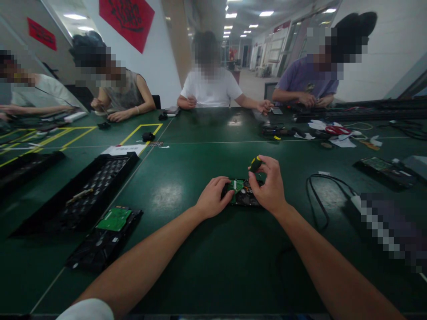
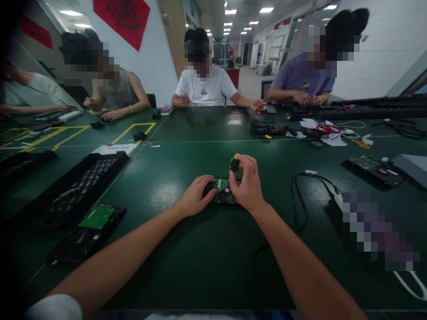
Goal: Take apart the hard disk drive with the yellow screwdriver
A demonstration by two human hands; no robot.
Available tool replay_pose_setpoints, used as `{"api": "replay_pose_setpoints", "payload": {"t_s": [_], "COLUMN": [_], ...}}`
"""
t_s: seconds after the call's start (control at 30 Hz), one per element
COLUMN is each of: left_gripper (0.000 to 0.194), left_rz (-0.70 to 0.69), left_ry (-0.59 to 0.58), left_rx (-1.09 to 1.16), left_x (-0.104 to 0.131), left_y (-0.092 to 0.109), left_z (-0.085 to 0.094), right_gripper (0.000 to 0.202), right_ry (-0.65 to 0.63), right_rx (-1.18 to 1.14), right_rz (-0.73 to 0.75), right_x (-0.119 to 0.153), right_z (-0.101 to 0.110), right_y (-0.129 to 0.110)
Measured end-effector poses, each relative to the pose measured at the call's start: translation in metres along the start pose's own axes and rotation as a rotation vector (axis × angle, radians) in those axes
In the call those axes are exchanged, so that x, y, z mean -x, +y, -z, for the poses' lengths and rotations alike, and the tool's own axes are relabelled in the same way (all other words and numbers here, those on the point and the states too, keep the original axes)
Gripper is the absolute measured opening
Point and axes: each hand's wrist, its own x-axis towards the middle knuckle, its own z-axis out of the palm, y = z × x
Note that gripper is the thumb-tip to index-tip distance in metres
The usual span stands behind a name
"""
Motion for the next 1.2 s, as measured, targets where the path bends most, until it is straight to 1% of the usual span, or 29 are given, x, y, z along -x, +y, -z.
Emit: {"api": "replay_pose_setpoints", "payload": {"t_s": [0.13,0.3,0.43,0.57,0.7,0.9,1.07,1.2], "left_gripper": [0.035,0.035,0.034,0.034,0.034,0.034,0.035,0.035], "left_rz": [-0.004,-0.007,-0.005,-0.005,-0.012,-0.012,-0.011,-0.013], "left_ry": [0.006,0.006,0.001,0.002,-0.003,0.002,0.000,0.005], "left_rx": [0.002,-0.003,0.002,0.001,0.004,0.003,0.006,0.004], "left_x": [0.0003,0.0004,-0.0001,-0.0004,-0.0004,-0.0006,-0.0003,0.0002], "left_y": [-0.0011,-0.0008,0.0003,0.0010,0.0012,0.0009,0.0001,0.0000], "left_z": [-0.0013,-0.0014,0.0002,0.0011,0.0008,0.0002,0.0004,0.0003], "right_gripper": [0.064,0.062,0.061,0.062,0.061,0.060,0.062,0.062], "right_ry": [0.022,-0.024,0.007,-0.005,0.015,-0.027,-0.004,-0.014], "right_rx": [0.031,0.017,0.026,0.017,0.030,0.021,0.034,0.014], "right_rz": [0.002,-0.018,-0.024,-0.002,-0.008,-0.015,-0.022,-0.017], "right_x": [0.0002,-0.0009,-0.0012,-0.0020,-0.0027,-0.0031,-0.0039,-0.0036], "right_z": [0.0012,0.0030,0.0030,0.0025,0.0021,0.0026,0.0025,0.0019], "right_y": [-0.0007,-0.0014,-0.0009,-0.0002,-0.0001,-0.0015,0.0001,0.0010]}}
